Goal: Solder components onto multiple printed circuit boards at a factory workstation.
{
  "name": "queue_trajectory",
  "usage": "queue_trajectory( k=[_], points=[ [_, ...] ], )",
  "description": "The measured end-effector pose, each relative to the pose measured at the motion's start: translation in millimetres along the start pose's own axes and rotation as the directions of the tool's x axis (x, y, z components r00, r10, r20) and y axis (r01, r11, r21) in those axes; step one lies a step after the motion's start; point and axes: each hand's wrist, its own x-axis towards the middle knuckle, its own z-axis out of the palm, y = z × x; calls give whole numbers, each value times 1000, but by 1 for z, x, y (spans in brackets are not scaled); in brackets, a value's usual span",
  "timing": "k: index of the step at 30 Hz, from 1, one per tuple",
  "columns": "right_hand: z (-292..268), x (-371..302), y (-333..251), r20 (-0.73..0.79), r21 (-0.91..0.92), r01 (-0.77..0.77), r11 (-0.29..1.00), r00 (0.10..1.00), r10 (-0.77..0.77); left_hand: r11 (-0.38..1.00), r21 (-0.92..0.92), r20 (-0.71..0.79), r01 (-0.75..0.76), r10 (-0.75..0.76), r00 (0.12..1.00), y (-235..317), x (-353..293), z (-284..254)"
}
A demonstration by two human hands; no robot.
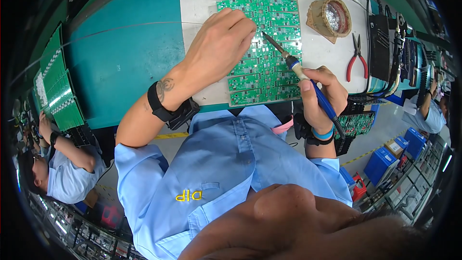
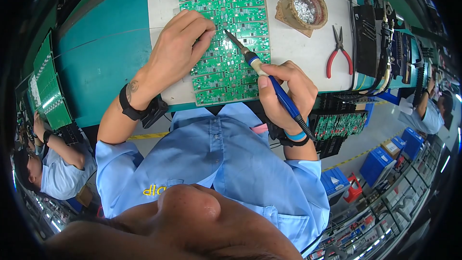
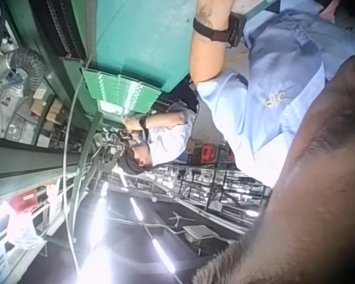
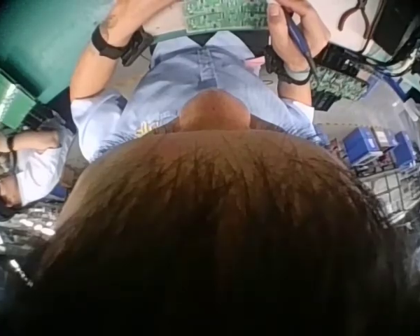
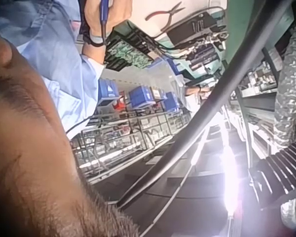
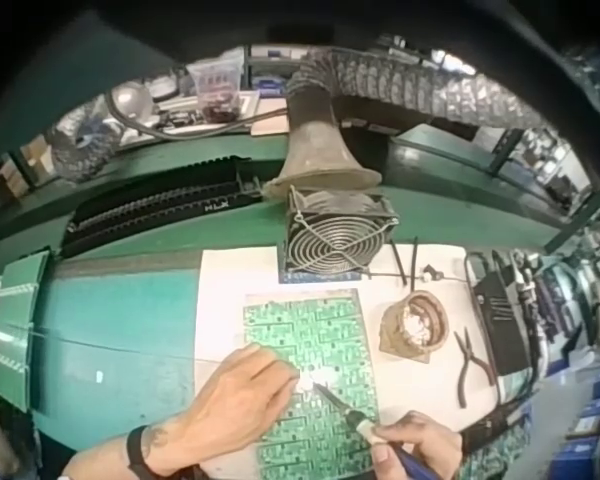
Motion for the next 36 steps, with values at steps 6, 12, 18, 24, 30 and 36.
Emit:
queue_trajectory(
  k=[6, 12, 18, 24, 30, 36],
  points=[
    [-5, -2, -1, -4, -21, -10, 1000, 1000, 10, 1000, -3, -4, 7, -7, 1000, 1, 0, -1],
    [-21, -19, 3, -103, -22, -132, 991, 986, 129, 993, 119, -64, -15, 23, 998, 2, 0, -8],
    [-21, -13, 21, -367, -94, -227, 969, 913, 178, 994, 100, -163, 43, -27, 986, -4, 7, -15],
    [-17, -12, 15, -364, 69, -48, 996, 929, 70, 958, -81, -83, 276, -282, 956, 0, 12, -15],
    [-10, -1, 6, -112, 70, -59, 996, 991, 67, 983, -51, -45, 177, -179, 983, -8, 13, -10],
    [-3, 7, 6, -71, 38, -33, 999, 997, 36, 980, 187, 46, -62, 54, 997, -9, 16, -11]
  ],
)
